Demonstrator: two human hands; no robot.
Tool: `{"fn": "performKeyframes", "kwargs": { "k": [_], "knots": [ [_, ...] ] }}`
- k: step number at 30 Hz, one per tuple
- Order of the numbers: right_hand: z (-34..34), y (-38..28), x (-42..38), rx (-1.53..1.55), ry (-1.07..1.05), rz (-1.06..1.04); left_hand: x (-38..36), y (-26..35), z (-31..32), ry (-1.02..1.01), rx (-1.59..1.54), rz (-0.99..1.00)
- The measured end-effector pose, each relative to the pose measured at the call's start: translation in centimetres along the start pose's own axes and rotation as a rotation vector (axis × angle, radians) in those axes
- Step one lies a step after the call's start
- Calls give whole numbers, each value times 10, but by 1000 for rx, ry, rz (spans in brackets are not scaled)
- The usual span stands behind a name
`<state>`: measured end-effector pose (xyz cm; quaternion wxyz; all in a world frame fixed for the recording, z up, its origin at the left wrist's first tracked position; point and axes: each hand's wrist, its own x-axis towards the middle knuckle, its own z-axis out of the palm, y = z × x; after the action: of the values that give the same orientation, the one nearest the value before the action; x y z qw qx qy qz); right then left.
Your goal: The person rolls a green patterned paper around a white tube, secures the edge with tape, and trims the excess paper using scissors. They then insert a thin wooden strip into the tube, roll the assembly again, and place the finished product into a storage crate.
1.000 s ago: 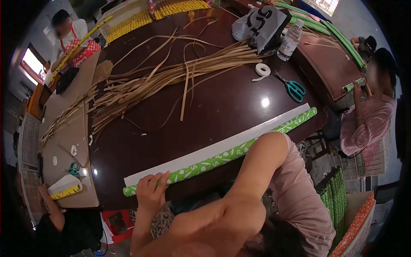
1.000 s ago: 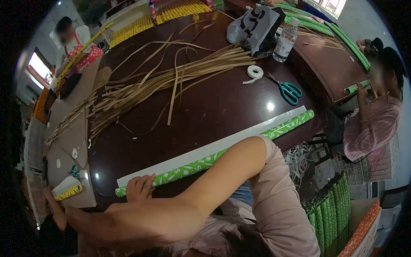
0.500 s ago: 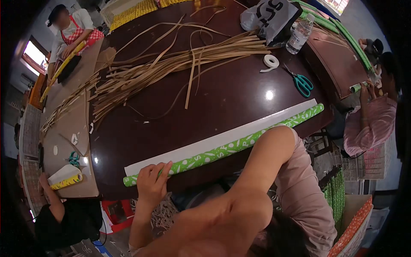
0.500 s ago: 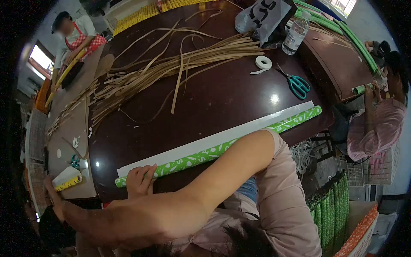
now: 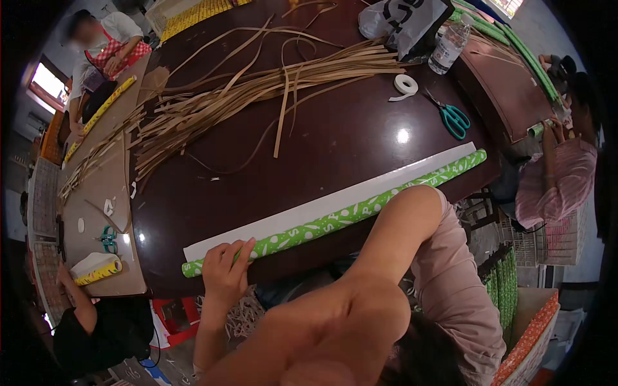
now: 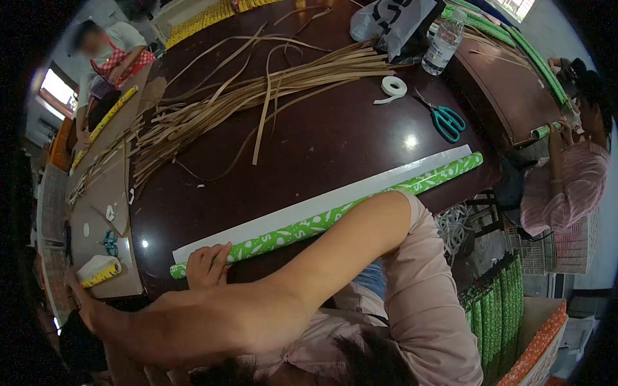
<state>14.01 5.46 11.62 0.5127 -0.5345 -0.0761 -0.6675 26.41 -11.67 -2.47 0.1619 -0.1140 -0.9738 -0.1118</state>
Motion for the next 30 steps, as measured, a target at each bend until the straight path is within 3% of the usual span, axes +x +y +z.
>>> {"fn": "performKeyframes", "kwargs": {
  "k": [8, 10, 11, 13, 14, 15, 16, 19, 20, 22, 23, 24, 25, 26, 27, 28, 30],
  "knots": [
    [-5, -6, 3, 65, -15, 30, -3, -2, 6, 11, 62, 0],
    [-29, -30, -10, -586, 186, 129, -9, -8, 14, 51, 44, 17],
    [-51, -38, -23, -1051, 293, 185, -13, -11, 16, 91, 23, 41],
    [-118, -56, -63, -1619, 562, 292, 3, 7, -3, 7, 38, -46],
    [-137, -72, -81, -1957, 612, 532, 3, 9, -5, 4, 30, -49],
    [-159, -90, -105, -2358, 339, 526, 2, 10, -5, 0, 22, -49],
    [-172, -99, -118, -2483, 269, 625, 1, 10, -3, 28, 29, -43],
    [-188, -106, -134, -2557, 104, 606, 1, 11, -1, 48, 35, -44],
    [-190, -110, -134, -2570, 104, 598, 2, 11, -2, 56, 41, -34],
    [-193, -119, -132, -2438, 50, 798, 2, 12, -4, 55, 14, -50],
    [-192, -132, -129, -2351, 175, 808, 2, 12, -3, 63, 8, -44],
    [-194, -153, -127, -2350, 289, 634, 1, 9, -2, 69, 15, -38],
    [-194, -184, -122, -2255, 534, 473, 0, 7, -2, 62, 15, -30],
    [-202, -224, -129, -2188, 754, 151, -1, 8, 0, 56, 8, -28],
    [-164, -256, -112, -2303, 1039, 145, -1, 8, 0, 64, -1, -33],
    [-152, -302, -121, -2094, 1275, -102, 0, 9, -2, 69, -2, -34],
    [-87, -368, -115, -2109, 1316, -584, 1, 10, -3, 81, -33, -25]
  ]
}}
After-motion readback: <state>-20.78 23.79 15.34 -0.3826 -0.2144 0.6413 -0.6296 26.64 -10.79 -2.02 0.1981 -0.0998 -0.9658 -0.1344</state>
